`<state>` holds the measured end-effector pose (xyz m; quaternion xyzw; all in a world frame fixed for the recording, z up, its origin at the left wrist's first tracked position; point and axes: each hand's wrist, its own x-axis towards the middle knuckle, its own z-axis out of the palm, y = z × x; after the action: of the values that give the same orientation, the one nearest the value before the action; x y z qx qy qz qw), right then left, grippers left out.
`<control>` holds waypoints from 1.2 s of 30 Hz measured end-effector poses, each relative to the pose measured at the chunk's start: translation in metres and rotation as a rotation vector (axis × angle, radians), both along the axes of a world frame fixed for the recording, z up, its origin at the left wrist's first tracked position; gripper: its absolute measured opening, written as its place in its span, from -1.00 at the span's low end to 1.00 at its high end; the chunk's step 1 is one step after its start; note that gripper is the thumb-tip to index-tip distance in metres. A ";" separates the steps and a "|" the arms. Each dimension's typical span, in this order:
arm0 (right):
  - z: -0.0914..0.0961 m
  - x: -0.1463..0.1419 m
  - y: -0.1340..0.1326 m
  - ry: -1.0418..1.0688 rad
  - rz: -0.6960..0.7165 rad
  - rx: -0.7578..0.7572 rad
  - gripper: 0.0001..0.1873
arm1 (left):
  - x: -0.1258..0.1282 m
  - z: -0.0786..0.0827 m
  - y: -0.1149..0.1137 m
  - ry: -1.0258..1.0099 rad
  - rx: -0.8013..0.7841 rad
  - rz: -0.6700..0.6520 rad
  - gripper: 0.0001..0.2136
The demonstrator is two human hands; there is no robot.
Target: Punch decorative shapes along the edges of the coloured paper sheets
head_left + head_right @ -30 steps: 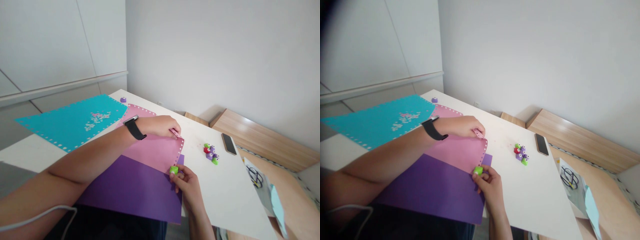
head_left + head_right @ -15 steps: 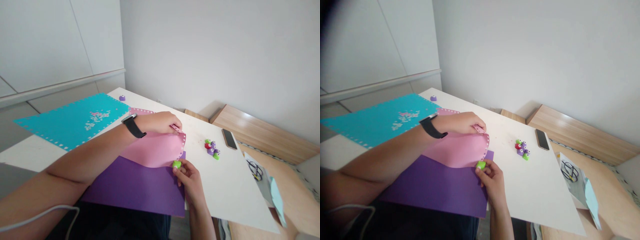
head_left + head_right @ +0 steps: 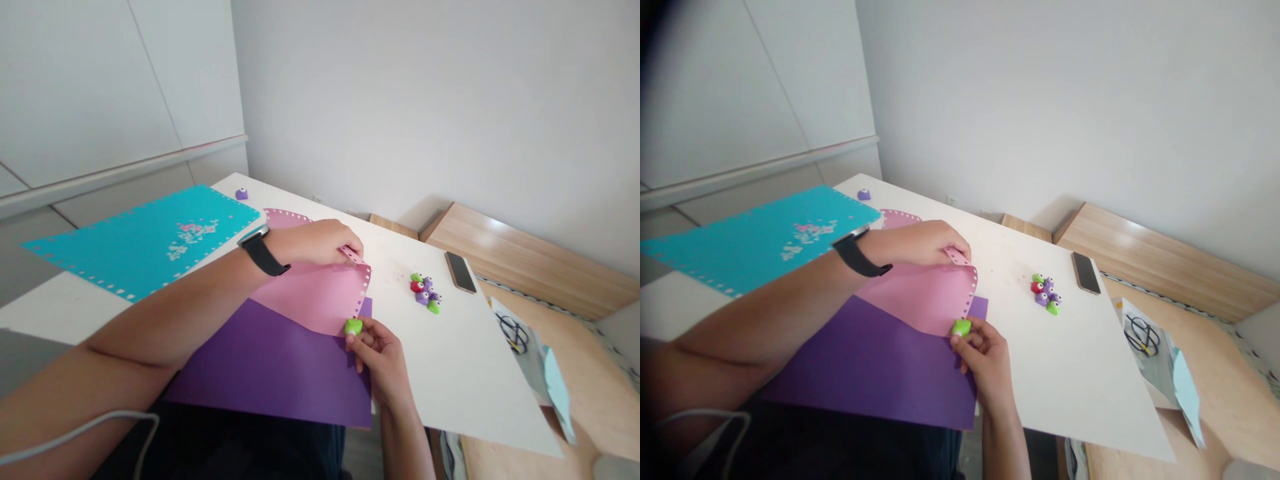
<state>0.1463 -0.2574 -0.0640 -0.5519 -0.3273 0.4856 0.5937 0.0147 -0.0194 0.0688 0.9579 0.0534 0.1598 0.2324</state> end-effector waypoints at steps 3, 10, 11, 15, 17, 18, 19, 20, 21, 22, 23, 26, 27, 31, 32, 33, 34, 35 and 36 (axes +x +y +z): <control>0.001 -0.001 0.000 -0.003 0.003 0.002 -0.58 | 0.000 0.001 0.000 0.000 -0.005 0.002 -0.88; 0.002 0.000 0.000 0.013 0.014 0.020 -0.63 | -0.001 0.003 -0.001 -0.020 -0.010 -0.003 -0.87; 0.003 0.000 0.000 0.012 0.015 0.021 -0.64 | -0.001 0.003 -0.001 -0.022 -0.012 -0.002 -0.87; 0.003 0.001 0.000 0.001 0.024 0.026 -0.66 | 0.001 0.002 -0.001 -0.022 -0.019 -0.004 -0.87; 0.004 0.001 0.000 0.006 0.028 0.034 -0.67 | 0.002 0.001 -0.001 -0.029 -0.024 -0.007 -0.86; 0.004 0.001 0.000 0.011 0.028 0.038 -0.67 | 0.002 0.001 -0.001 -0.035 -0.025 -0.010 -0.85; 0.005 0.000 -0.001 0.017 0.028 0.042 -0.67 | 0.002 0.001 -0.001 -0.040 -0.024 -0.016 -0.85; 0.006 0.000 -0.001 0.023 0.028 0.042 -0.68 | 0.002 0.002 -0.001 -0.045 -0.022 -0.022 -0.84; 0.007 0.000 -0.001 0.030 0.026 0.042 -0.68 | 0.002 0.002 -0.002 -0.049 -0.019 -0.027 -0.84; 0.008 -0.001 -0.001 0.038 0.025 0.042 -0.69 | 0.002 0.002 -0.002 -0.053 -0.017 -0.030 -0.84; 0.009 -0.001 -0.002 0.047 0.023 0.044 -0.69 | 0.001 0.002 -0.002 -0.055 -0.016 -0.033 -0.85; 0.013 -0.002 -0.002 0.069 0.020 0.063 -0.68 | 0.001 0.003 -0.002 -0.056 -0.015 -0.034 -0.86; 0.013 -0.003 -0.002 0.073 0.018 0.070 -0.67 | 0.002 0.003 -0.002 -0.056 -0.014 -0.033 -0.86; 0.016 -0.004 -0.003 0.075 0.000 0.077 -0.68 | 0.002 0.005 -0.003 -0.053 0.002 -0.022 -0.85; 0.017 -0.004 -0.003 0.071 -0.003 0.078 -0.69 | 0.002 0.005 -0.003 -0.055 0.008 -0.016 -0.85; 0.017 -0.004 -0.003 0.068 -0.003 0.080 -0.69 | 0.003 0.004 -0.003 -0.060 0.012 -0.010 -0.86; 0.018 -0.005 -0.003 0.064 -0.005 0.084 -0.70 | 0.003 0.004 -0.003 -0.065 0.016 -0.004 -0.86; 0.018 -0.005 -0.003 0.061 -0.006 0.088 -0.70 | 0.004 0.003 -0.002 -0.072 0.018 0.000 -0.86; 0.018 -0.005 -0.003 0.058 -0.011 0.090 -0.70 | 0.005 0.002 -0.002 -0.077 0.021 0.004 -0.86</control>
<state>0.1415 -0.2605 -0.0462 -0.5121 -0.3283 0.4830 0.6298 0.0192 -0.0213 0.0711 0.9533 0.0445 0.1977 0.2238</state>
